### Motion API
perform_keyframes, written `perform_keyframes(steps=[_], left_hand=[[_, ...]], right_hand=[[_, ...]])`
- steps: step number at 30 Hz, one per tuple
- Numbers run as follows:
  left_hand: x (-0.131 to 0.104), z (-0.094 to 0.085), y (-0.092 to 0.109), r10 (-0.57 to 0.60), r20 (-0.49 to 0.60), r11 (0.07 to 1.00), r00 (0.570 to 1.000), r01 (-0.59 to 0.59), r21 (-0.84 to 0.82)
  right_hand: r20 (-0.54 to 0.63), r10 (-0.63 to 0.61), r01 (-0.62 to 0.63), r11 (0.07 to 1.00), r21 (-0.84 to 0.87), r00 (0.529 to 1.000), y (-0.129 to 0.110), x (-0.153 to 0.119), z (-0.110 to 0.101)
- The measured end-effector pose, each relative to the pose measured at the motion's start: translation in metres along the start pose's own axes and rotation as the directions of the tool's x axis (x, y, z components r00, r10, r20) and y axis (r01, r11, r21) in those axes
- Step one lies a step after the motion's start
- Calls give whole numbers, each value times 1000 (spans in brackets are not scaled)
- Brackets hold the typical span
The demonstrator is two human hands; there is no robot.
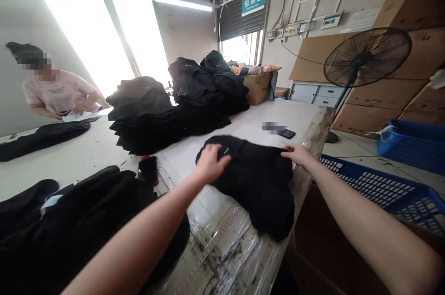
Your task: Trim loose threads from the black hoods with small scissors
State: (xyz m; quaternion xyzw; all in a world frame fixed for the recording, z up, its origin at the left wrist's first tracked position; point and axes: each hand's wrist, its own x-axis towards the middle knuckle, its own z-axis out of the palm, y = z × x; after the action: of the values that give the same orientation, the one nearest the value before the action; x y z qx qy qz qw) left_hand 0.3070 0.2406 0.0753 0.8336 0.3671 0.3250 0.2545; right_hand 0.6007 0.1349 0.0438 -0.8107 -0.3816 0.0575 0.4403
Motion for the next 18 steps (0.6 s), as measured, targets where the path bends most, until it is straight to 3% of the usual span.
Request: perform_keyframes(steps=[2,3,6,9,12,14,18], left_hand=[[-44,29,3,56,87,998,995,-60,36],[-65,40,7,136,183,982,974,-157,104],[-114,62,19,331,404,902,852,-412,130],[-136,75,22,375,530,871,761,-485,80],[-146,76,12,304,559,895,772,-433,111],[-156,65,4,261,542,909,799,-393,142],[-182,15,-8,199,483,919,853,-334,210]], right_hand=[[-24,-63,58,986,-154,998,8,-5,11],[-31,-111,102,971,-217,993,7,-11,17],[40,-291,287,896,-339,956,-7,-35,39],[209,-424,473,796,-378,881,-22,-68,71],[302,-455,546,717,-434,838,-25,-98,98],[306,-456,549,688,-474,836,-21,-112,106],[277,-463,537,664,-521,842,-16,-125,110]])
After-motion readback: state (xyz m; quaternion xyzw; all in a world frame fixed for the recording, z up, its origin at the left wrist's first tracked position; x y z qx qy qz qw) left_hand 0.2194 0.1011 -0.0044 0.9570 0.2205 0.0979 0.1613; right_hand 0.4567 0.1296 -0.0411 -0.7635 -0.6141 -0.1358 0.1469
